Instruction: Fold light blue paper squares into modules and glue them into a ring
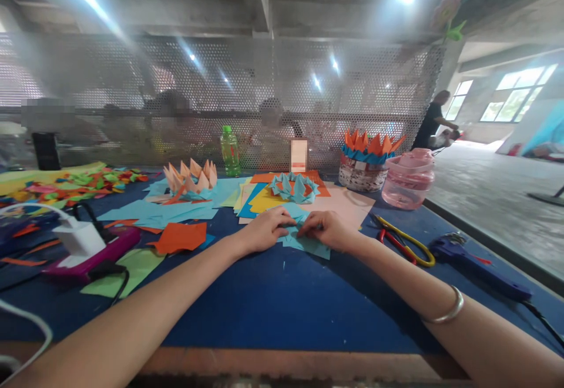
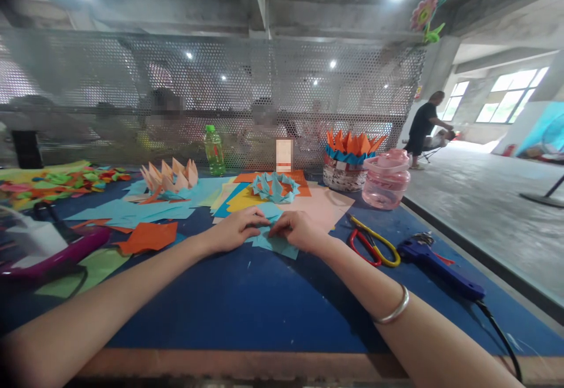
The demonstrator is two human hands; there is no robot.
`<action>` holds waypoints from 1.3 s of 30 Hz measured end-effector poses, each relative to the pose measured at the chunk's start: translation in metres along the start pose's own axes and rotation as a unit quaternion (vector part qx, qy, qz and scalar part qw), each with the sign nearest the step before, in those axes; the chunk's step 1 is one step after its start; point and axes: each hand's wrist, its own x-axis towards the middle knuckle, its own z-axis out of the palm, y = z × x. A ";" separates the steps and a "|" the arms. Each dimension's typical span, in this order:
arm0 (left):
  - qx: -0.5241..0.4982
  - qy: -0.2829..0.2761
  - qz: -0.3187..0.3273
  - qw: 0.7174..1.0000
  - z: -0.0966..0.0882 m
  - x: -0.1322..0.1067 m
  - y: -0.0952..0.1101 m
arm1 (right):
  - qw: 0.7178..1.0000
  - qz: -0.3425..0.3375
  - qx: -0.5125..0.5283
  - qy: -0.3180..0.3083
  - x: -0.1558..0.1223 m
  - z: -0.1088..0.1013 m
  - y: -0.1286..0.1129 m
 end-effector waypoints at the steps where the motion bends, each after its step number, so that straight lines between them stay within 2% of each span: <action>1: -0.009 -0.001 0.001 1.000 0.000 0.001 -0.001 | 1.000 -0.013 0.000 -0.005 0.000 0.000 0.002; 8: -0.051 -0.005 -0.034 0.998 -0.005 0.003 0.000 | 0.993 -0.075 -0.047 -0.079 -0.002 -0.008 -0.001; 16: -0.064 0.017 -0.087 0.994 0.000 0.007 0.003 | 0.984 -0.125 -0.067 -0.110 -0.005 -0.010 -0.002; 23: -0.046 0.030 -0.116 0.992 0.002 0.009 0.006 | 0.980 -0.127 -0.084 -0.129 -0.006 -0.014 -0.009; 28: -0.023 0.042 -0.106 0.993 0.005 0.008 0.007 | 0.980 -0.124 -0.086 -0.132 -0.006 -0.014 -0.009; 39: 0.026 0.049 -0.052 0.997 0.009 0.004 0.011 | 0.986 -0.117 -0.083 -0.088 -0.005 -0.010 -0.014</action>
